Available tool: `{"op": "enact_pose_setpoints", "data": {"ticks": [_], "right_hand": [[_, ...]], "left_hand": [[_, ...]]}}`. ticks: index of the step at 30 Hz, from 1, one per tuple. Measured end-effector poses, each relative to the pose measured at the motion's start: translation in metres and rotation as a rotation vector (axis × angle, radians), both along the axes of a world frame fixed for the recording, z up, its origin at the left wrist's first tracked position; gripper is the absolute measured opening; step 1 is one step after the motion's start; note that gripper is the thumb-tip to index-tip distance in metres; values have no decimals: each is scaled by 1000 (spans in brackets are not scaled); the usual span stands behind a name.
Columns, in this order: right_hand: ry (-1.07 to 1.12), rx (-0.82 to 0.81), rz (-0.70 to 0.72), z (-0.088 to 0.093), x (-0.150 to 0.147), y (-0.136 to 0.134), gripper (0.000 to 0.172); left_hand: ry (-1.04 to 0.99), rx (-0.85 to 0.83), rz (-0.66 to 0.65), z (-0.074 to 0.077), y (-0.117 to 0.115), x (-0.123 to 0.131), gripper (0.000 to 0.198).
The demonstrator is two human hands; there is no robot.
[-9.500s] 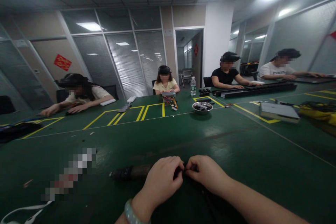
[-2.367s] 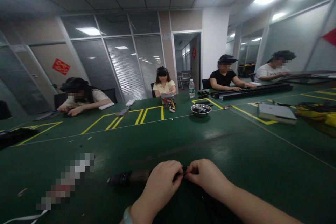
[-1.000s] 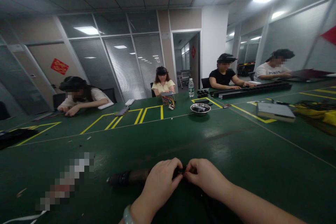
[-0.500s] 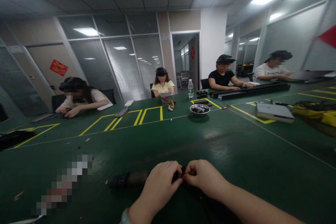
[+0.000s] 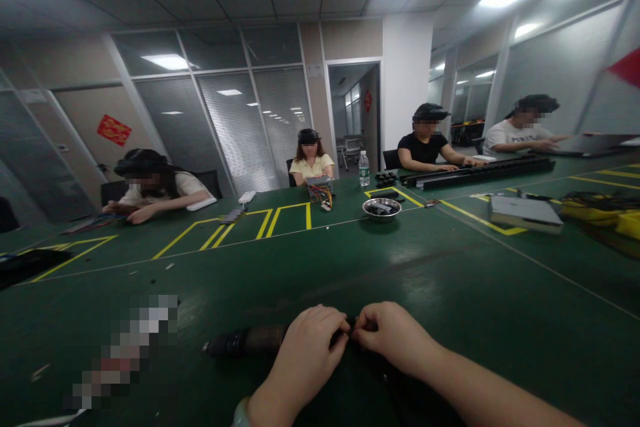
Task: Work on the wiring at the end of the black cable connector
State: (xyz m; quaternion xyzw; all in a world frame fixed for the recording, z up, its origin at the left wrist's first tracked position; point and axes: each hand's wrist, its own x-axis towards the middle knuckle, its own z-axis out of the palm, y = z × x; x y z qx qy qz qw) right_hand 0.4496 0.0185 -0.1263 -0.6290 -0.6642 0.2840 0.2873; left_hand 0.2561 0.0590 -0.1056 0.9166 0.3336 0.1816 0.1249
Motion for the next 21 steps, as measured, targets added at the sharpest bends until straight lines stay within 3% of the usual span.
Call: {"op": "enact_pose_setpoints", "data": {"ticks": [6,21], "right_hand": [[-18,8,-12,-2,0,0,14],[-22,10,1,-2,0,-1,13]], "left_hand": [[26,-44,74,1,-1,1,12],[-24,-20,18,-3,0,-1,19]]}}
